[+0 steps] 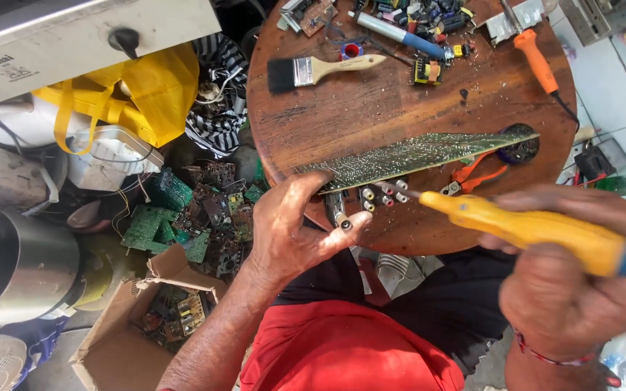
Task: Desoldering electronic components from a printed circuit board using a soldering iron and a desoldering pump.
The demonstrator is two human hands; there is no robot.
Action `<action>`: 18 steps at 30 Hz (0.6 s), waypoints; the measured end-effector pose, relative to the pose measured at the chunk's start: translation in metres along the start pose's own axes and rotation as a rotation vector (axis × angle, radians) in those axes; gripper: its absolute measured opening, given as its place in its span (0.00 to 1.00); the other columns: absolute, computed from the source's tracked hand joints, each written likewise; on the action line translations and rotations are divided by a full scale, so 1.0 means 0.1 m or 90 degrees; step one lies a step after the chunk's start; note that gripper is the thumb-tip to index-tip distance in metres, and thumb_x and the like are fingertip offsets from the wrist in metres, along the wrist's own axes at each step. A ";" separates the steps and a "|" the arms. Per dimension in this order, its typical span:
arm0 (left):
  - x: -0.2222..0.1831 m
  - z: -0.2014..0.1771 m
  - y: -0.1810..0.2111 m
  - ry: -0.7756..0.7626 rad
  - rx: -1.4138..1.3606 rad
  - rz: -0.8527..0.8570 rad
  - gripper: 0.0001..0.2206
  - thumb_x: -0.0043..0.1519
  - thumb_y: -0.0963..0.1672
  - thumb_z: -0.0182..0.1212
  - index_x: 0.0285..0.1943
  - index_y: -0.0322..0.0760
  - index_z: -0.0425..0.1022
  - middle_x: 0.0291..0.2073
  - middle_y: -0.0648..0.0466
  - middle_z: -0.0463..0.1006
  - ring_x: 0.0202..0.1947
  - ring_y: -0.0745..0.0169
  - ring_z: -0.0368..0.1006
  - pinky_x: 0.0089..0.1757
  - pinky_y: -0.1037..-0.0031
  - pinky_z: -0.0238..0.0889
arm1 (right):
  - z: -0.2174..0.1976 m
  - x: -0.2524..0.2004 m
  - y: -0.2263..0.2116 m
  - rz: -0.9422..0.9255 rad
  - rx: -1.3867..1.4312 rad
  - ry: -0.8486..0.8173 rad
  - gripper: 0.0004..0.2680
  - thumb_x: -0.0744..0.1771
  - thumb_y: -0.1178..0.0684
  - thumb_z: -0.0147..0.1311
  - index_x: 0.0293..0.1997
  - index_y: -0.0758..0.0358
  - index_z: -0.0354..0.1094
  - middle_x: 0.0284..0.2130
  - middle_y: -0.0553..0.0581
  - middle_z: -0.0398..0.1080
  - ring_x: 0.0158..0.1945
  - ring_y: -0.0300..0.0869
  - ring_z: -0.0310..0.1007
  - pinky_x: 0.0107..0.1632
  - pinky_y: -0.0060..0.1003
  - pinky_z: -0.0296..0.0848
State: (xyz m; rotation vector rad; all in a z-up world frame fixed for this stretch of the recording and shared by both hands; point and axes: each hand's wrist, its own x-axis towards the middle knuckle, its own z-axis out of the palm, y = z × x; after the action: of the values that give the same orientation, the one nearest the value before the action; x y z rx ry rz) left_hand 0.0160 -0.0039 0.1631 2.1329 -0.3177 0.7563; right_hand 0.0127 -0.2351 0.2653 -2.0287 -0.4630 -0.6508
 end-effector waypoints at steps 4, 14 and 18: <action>0.04 -0.05 -0.03 -0.029 -0.024 -0.074 0.22 0.55 0.50 0.77 0.49 0.34 0.74 0.40 0.50 0.82 0.40 0.54 0.81 0.42 0.68 0.72 | -0.36 -0.30 0.52 0.074 0.098 0.030 0.15 0.78 0.30 0.37 0.45 0.46 0.54 0.55 0.72 0.63 0.34 0.43 0.66 0.42 0.26 0.76; 0.65 -0.22 -0.35 -0.059 -0.039 -0.376 0.25 0.57 0.59 0.58 0.43 0.38 0.82 0.29 0.56 0.82 0.26 0.69 0.74 0.25 0.75 0.67 | -0.03 -0.38 0.43 0.114 0.129 0.120 0.16 0.75 0.44 0.43 0.57 0.71 0.49 0.44 0.78 0.63 0.35 0.55 0.67 0.31 0.39 0.72; 0.71 -0.08 -0.85 -0.101 -0.044 -0.461 0.24 0.57 0.65 0.49 0.25 0.51 0.69 0.19 0.65 0.69 0.19 0.74 0.59 0.28 0.73 0.58 | 0.09 -0.55 0.59 0.216 0.254 0.097 0.13 0.71 0.48 0.52 0.55 0.62 0.52 0.44 0.72 0.69 0.42 0.52 0.76 0.35 0.38 0.81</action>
State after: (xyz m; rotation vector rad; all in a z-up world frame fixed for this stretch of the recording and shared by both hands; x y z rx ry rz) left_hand 0.1086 0.0574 0.1574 2.0332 0.3376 0.1517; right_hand 0.0045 -0.2604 0.1892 -1.6143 -0.1368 -0.4567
